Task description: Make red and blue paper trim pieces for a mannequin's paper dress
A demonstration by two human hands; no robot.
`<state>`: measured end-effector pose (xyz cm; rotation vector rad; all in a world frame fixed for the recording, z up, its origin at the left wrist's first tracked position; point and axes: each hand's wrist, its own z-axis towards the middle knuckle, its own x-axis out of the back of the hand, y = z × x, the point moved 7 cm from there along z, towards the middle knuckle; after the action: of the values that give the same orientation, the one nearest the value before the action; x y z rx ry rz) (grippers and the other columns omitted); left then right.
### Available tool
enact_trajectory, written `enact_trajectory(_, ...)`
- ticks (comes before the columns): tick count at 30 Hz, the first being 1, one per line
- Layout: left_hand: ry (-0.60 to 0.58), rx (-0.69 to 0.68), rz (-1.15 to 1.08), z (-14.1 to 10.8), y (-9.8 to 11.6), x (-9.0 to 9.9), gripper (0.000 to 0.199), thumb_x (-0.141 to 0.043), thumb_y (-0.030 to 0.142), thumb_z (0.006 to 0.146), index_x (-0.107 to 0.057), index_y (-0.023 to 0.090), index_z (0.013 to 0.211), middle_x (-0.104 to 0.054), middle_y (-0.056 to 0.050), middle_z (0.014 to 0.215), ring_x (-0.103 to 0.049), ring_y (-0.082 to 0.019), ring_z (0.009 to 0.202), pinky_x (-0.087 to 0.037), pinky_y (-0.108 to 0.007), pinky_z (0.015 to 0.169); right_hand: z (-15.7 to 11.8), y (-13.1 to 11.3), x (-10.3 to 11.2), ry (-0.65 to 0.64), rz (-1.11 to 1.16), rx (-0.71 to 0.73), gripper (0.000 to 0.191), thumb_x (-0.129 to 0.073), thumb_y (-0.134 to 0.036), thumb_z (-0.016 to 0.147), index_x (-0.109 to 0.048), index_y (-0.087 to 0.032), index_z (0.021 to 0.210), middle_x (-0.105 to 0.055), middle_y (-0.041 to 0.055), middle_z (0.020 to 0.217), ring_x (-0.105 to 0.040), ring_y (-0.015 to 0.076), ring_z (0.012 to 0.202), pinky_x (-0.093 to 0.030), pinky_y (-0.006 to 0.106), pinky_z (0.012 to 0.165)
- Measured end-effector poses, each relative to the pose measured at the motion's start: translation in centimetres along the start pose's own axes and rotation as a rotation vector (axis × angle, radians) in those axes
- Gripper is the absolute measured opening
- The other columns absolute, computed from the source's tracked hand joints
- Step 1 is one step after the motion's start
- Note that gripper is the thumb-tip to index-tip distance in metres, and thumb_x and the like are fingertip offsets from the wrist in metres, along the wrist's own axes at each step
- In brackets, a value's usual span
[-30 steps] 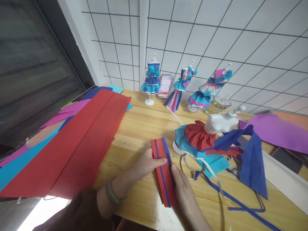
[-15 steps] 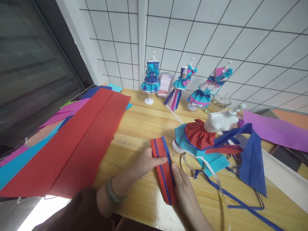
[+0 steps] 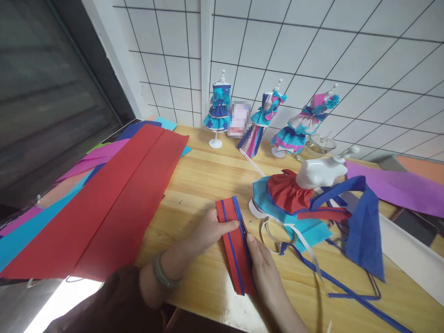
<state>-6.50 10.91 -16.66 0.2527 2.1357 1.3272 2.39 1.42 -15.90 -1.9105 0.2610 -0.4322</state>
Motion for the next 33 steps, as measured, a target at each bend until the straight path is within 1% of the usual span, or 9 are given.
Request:
enact_trajectory(5,-0.027,0.019,0.036,-0.1,0.0,-0.5,0.023,-0.076,0.021,0.058,-0.064,0.013,0.076,-0.066,-0.002,0.074,-0.059,-0.015,0.067,-0.047,-0.028,0.071,0.1,0.1,-0.2,-0.015,0.042,0.022,0.050,-0.044,-0.055,0.085,-0.066,-0.017,0.107,-0.068,0.0071,0.110,-0.059,0.0228,0.103,-0.041,0.031,0.092)
enact_trajectory(9,-0.040,0.027,0.036,-0.3,0.2,-0.7,0.021,-0.074,0.020,0.060,-0.063,0.012,0.076,-0.066,-0.002,0.074,-0.059,-0.014,0.067,-0.047,-0.028,0.070,0.2,0.1,-0.3,-0.017,0.039,0.011,0.052,-0.043,-0.056,0.085,-0.065,-0.015,0.109,-0.066,0.0090,0.111,-0.056,0.0240,0.109,-0.039,0.032,0.094)
enact_trajectory(15,-0.041,0.005,0.040,-0.2,0.1,-0.6,0.023,-0.073,0.019,0.061,-0.063,0.012,0.080,-0.067,-0.003,0.078,-0.060,-0.015,0.070,-0.047,-0.030,0.073,0.1,-0.6,-0.4,-0.037,0.038,0.025,0.051,-0.043,-0.055,0.085,-0.066,-0.014,0.106,-0.068,0.0084,0.106,-0.059,0.0232,0.099,-0.042,0.030,0.089)
enact_trajectory(20,-0.046,0.004,0.042,-0.3,0.0,-0.6,0.023,-0.073,0.020,0.061,-0.064,0.012,0.081,-0.068,-0.005,0.080,-0.062,-0.017,0.073,-0.048,-0.031,0.075,0.1,-0.7,-0.3,-0.017,0.014,0.033,0.051,-0.043,-0.056,0.084,-0.067,-0.013,0.099,-0.069,0.0089,0.099,-0.060,0.0233,0.092,-0.044,0.030,0.085)
enact_trajectory(24,-0.088,0.009,0.024,-0.4,0.4,-1.0,0.030,-0.073,0.022,0.062,-0.066,0.010,0.089,-0.069,-0.008,0.087,-0.064,-0.021,0.083,-0.048,-0.035,0.082,0.2,-0.2,-0.3,-0.009,-0.002,0.033,0.053,-0.041,-0.058,0.085,-0.067,-0.013,0.092,-0.070,0.0082,0.091,-0.061,0.0224,0.086,-0.045,0.030,0.079)
enact_trajectory(29,-0.131,-0.010,0.008,-0.4,0.3,-1.2,0.032,-0.074,0.024,0.063,-0.067,0.010,0.091,-0.070,-0.011,0.091,-0.063,-0.025,0.091,-0.047,-0.037,0.087,0.3,-0.1,-0.2,0.000,-0.005,0.052,0.051,-0.041,-0.057,0.085,-0.067,-0.013,0.092,-0.069,0.0073,0.089,-0.061,0.0216,0.083,-0.045,0.030,0.077)
enact_trajectory(33,-0.109,-0.017,-0.021,-0.1,0.0,-0.7,0.031,-0.073,0.026,0.066,-0.067,0.011,0.092,-0.070,-0.009,0.091,-0.064,-0.024,0.089,-0.048,-0.037,0.086,0.2,-0.1,-0.3,-0.003,-0.031,0.051,0.050,-0.040,-0.057,0.085,-0.067,-0.014,0.086,-0.068,0.0069,0.080,-0.059,0.0220,0.078,-0.045,0.029,0.071)
